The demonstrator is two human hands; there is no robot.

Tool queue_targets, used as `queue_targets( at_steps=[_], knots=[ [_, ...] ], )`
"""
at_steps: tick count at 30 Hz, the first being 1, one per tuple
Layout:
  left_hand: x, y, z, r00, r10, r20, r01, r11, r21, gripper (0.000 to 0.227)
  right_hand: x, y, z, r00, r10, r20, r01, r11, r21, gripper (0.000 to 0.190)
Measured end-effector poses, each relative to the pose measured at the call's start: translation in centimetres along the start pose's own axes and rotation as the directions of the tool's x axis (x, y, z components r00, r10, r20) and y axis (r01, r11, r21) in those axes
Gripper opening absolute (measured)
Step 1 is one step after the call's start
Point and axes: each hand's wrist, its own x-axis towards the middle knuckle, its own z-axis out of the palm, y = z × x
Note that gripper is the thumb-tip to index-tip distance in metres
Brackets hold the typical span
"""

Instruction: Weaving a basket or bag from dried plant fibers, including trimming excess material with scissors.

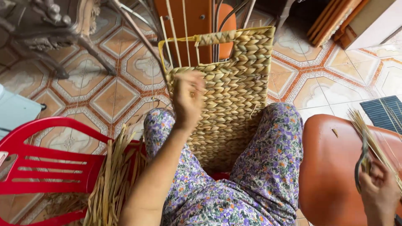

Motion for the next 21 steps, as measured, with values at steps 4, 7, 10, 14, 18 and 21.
queue_targets(
  at_steps=[4,7,10,14,18,21],
  knots=[
    [-2.0,1.7,7.8,0.924,0.129,0.361,-0.143,0.990,0.013,0.016,2.0,-17.2,9.8,0.983,-0.150,0.103,0.162,0.980,-0.118,0.044],
    [-1.6,2.8,11.0,0.918,0.175,0.356,-0.235,0.963,0.132,0.036,4.0,-22.0,14.8,0.812,-0.531,0.243,0.578,0.787,-0.215,0.064],
    [-0.3,3.9,11.9,0.930,0.150,0.336,-0.260,0.914,0.310,0.036,7.2,-23.5,16.8,0.771,-0.477,0.422,0.633,0.498,-0.594,0.065],
    [-1.0,2.7,13.4,0.941,0.108,0.319,-0.224,0.908,0.353,0.022,10.2,-25.2,17.8,0.682,-0.465,0.565,0.730,0.381,-0.567,0.066],
    [0.2,2.7,13.2,0.933,0.025,0.360,-0.119,0.963,0.241,0.014,13.5,-24.9,18.6,0.522,-0.546,0.656,0.834,0.166,-0.526,0.071],
    [0.7,3.1,12.8,0.931,-0.004,0.364,-0.068,0.980,0.186,0.012,14.0,-26.0,19.1,0.514,-0.500,0.696,0.838,0.120,-0.533,0.070]
  ],
)
